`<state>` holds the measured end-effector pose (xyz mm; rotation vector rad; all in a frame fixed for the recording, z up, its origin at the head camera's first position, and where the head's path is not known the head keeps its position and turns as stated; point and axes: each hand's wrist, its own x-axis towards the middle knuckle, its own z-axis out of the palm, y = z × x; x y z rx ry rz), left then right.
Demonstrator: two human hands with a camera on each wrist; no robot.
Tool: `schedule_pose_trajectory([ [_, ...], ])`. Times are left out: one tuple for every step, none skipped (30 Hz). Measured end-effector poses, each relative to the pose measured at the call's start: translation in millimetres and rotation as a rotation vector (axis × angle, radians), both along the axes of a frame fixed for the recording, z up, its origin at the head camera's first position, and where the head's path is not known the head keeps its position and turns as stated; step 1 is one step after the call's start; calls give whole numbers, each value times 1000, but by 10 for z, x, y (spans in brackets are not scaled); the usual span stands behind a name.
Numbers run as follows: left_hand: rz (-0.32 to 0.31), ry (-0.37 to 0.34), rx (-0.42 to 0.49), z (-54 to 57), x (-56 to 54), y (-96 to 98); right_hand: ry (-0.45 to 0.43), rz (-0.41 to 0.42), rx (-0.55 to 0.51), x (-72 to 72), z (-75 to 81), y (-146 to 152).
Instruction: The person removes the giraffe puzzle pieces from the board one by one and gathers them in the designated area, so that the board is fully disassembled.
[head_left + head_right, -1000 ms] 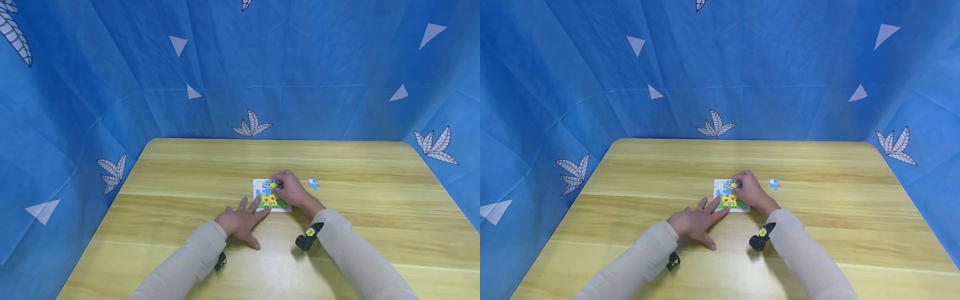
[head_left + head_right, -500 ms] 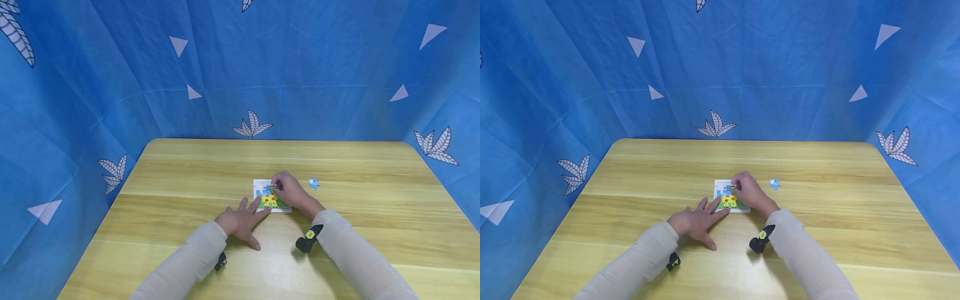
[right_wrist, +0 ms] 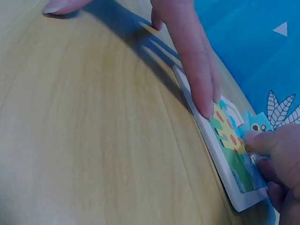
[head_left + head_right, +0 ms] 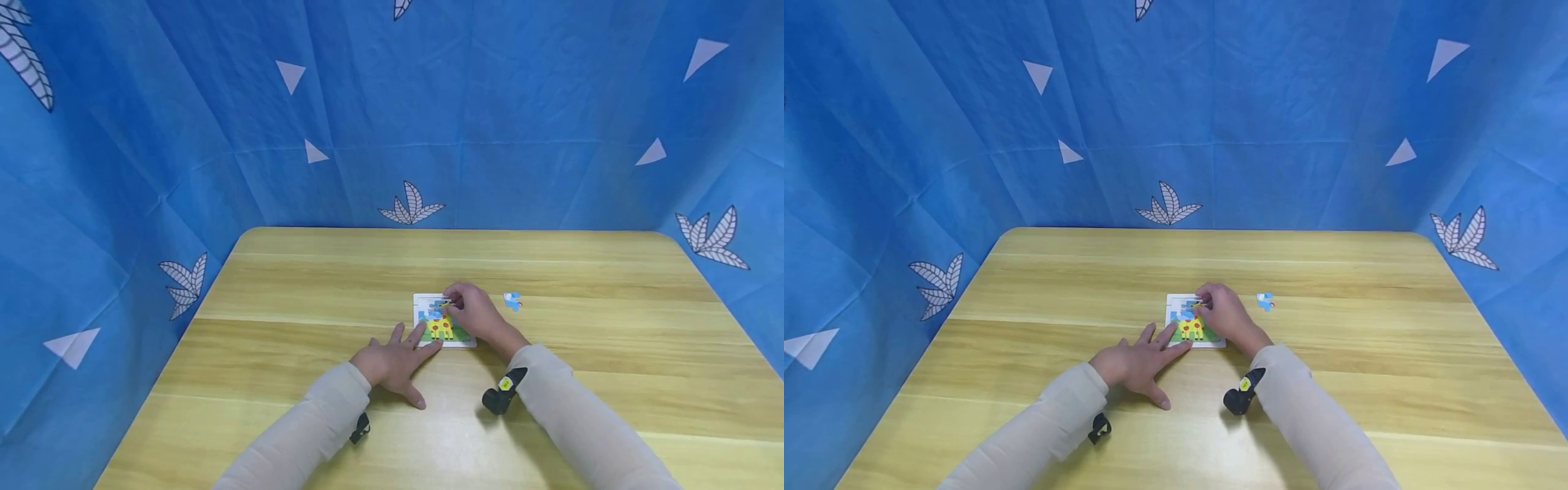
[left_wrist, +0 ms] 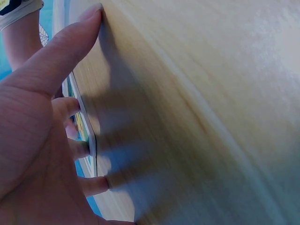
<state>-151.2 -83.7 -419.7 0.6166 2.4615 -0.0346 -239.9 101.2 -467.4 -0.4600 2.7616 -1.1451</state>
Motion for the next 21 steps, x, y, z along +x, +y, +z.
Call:
schedule_pose_trajectory([
  [1, 0, 2, -4, -2, -1, -5, -11, 0, -8, 0, -3],
  [2, 1, 3, -9, -5, -2, -10, -20, 1, -16, 1, -6],
  [3, 0, 4, -14, -7, -3, -10, -28, 6, -23, 3, -9],
  [5, 0, 4, -17, -9, -4, -5, -35, 10, -26, 6, -13],
  [4, 0, 4, -21, -10, -5, 0, -41, 15, -29, 6, -19],
  [4, 1, 2, -24, -10, -5, 9, -43, 22, -30, 1, -23],
  [4, 1, 2, -26, -10, -5, 15, -47, 28, -32, -2, -29],
  [3, 0, 2, -28, -9, -5, 20, -51, 35, -37, -8, -33],
  [2, 0, 2, -29, -9, -5, 24, -56, 43, -41, -14, -38],
  [2, 0, 3, -29, -8, -5, 26, -59, 50, -43, -18, -42],
  [1, -1, 4, -30, -7, -4, 25, -61, 56, -43, -19, -47],
  [1, -3, 5, -30, -7, -4, 25, -62, 61, -45, -23, -51],
  [1, -5, 6, -30, -7, -3, 24, -65, 65, -48, -24, -55],
  [0, -5, 6, -30, -7, -3, 22, -64, 69, -50, -25, -57],
  [0, -5, 5, -29, -8, -2, 21, -61, 72, -50, -25, -59],
  [0, -4, 4, -30, -9, -3, 21, -57, 74, -50, -24, -60],
  [-1, -4, 3, -31, -10, -3, 21, -50, 77, -50, -25, -59],
  [-1, -2, 1, -31, -10, -4, 19, -46, 78, -51, -26, -59],
  [-1, -2, 1, -31, -11, -5, 17, -42, 77, -52, -26, -58],
  [0, -1, 2, -32, -11, -7, 15, -38, 75, -52, -26, -57],
  [1, -2, 3, -31, -11, -8, 14, -35, 73, -53, -28, -56],
])
